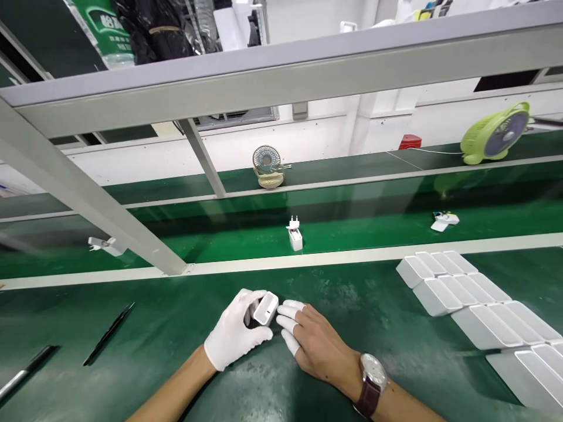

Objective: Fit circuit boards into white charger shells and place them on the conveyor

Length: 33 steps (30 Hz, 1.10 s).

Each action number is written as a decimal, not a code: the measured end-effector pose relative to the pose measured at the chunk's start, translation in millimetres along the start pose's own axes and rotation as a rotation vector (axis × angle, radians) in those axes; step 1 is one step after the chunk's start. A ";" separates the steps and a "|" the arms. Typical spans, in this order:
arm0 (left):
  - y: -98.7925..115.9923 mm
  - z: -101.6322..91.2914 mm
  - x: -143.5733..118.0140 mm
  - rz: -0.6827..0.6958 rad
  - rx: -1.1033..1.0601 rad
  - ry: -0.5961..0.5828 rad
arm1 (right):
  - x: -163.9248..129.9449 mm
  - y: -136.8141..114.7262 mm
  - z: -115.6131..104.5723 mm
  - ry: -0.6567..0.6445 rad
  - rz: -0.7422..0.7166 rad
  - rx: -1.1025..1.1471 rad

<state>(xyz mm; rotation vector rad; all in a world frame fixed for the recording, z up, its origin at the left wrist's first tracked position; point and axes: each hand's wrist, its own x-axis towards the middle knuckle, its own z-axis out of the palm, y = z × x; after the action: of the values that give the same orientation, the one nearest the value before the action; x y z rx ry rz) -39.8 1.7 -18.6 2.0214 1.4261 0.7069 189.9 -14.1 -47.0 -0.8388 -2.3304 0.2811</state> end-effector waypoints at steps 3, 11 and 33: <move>1.3 -2.6 0.5 -0.074 0.017 -0.032 | 0.6 0.6 0.2 -0.020 0.020 0.009; 6.3 -1.5 4.3 -0.002 0.097 0.072 | 1.0 0.2 -1.1 -0.007 -0.017 0.008; 19.2 3.6 -12.3 0.635 0.377 -0.003 | 1.7 6.7 6.6 0.029 -0.044 -0.016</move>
<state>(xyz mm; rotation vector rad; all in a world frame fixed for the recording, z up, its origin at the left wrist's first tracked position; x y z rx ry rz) -28.4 -15.8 -8.8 2.8175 0.9492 0.7167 188.1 -7.7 -53.9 -0.7927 -2.3241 0.2310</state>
